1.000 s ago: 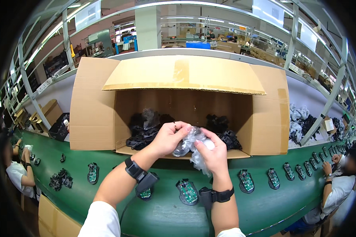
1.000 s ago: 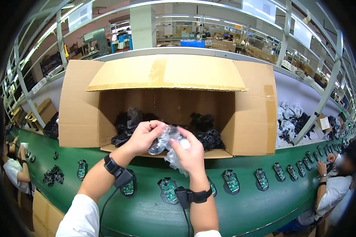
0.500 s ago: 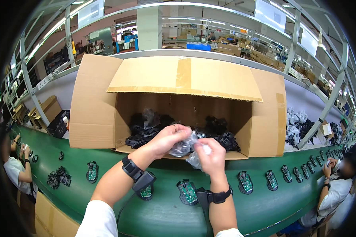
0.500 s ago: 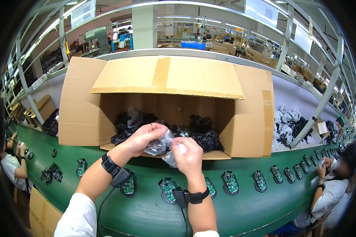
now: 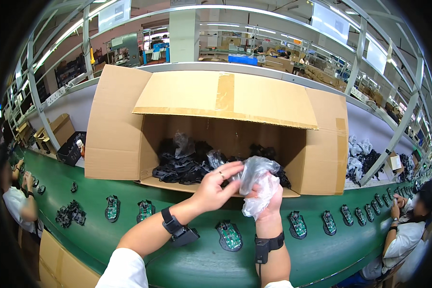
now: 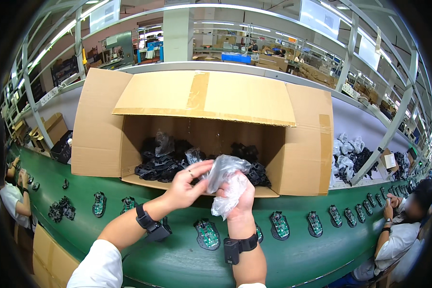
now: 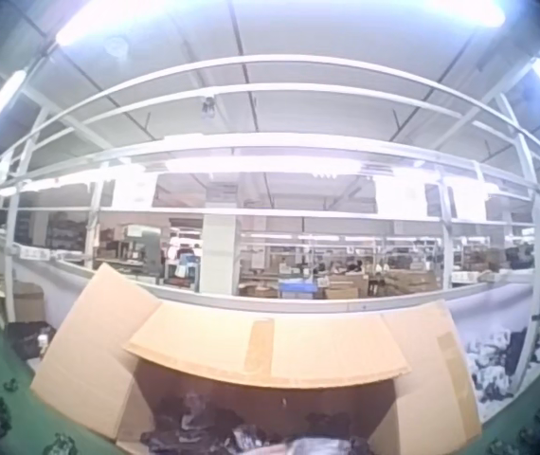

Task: The person unpacks small black plastic components from a large cardboard box and places them onto a green conveyor belt. The person handles the items one by one, removing them from clear plastic bags and arranging them in a line on the belt.

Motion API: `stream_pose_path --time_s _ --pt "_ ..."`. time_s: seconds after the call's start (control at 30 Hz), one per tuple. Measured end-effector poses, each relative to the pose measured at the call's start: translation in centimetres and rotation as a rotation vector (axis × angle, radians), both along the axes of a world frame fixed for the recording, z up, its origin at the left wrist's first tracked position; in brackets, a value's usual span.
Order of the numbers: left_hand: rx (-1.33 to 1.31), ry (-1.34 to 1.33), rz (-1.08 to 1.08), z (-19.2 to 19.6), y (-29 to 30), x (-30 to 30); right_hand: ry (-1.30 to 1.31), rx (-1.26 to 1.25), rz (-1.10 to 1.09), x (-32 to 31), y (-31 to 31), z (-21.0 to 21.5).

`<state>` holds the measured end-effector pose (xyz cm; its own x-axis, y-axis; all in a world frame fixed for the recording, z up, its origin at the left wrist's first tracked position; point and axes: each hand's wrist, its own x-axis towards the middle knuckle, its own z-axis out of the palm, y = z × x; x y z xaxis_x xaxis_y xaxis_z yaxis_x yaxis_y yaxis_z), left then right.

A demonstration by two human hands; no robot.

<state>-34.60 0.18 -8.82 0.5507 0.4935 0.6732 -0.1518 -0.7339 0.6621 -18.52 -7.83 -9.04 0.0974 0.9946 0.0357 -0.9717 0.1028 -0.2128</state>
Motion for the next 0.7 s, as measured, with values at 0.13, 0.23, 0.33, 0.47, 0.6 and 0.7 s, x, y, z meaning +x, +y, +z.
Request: stream_pose_path --time_s 0.13,0.23,0.33,0.47,0.6,0.7 --pt "-0.379 -0.243 0.049 0.9 1.2 0.9 -0.086 0.073 0.043 0.4 0.9 -1.4" --pt "-0.472 -0.119 0.091 3.5 6.1 -0.5 -0.231 -0.017 -0.016 0.5 1.2 -1.3" --pt "-0.439 0.146 0.271 7.3 8.9 -0.8 -0.281 -0.012 -0.08 0.5 1.0 -1.3" --pt "-0.04 0.756 0.555 10.5 8.2 -1.2 -0.376 -0.081 -0.184 0.1 0.8 -0.8" --pt "-0.074 0.74 0.534 9.5 9.7 -1.7 -0.47 -0.063 -0.217 -0.1 0.4 -0.3" --pt "-0.11 0.367 0.561 8.9 10.0 -1.9 -0.523 -0.048 -0.246 -0.4 0.0 -0.2"
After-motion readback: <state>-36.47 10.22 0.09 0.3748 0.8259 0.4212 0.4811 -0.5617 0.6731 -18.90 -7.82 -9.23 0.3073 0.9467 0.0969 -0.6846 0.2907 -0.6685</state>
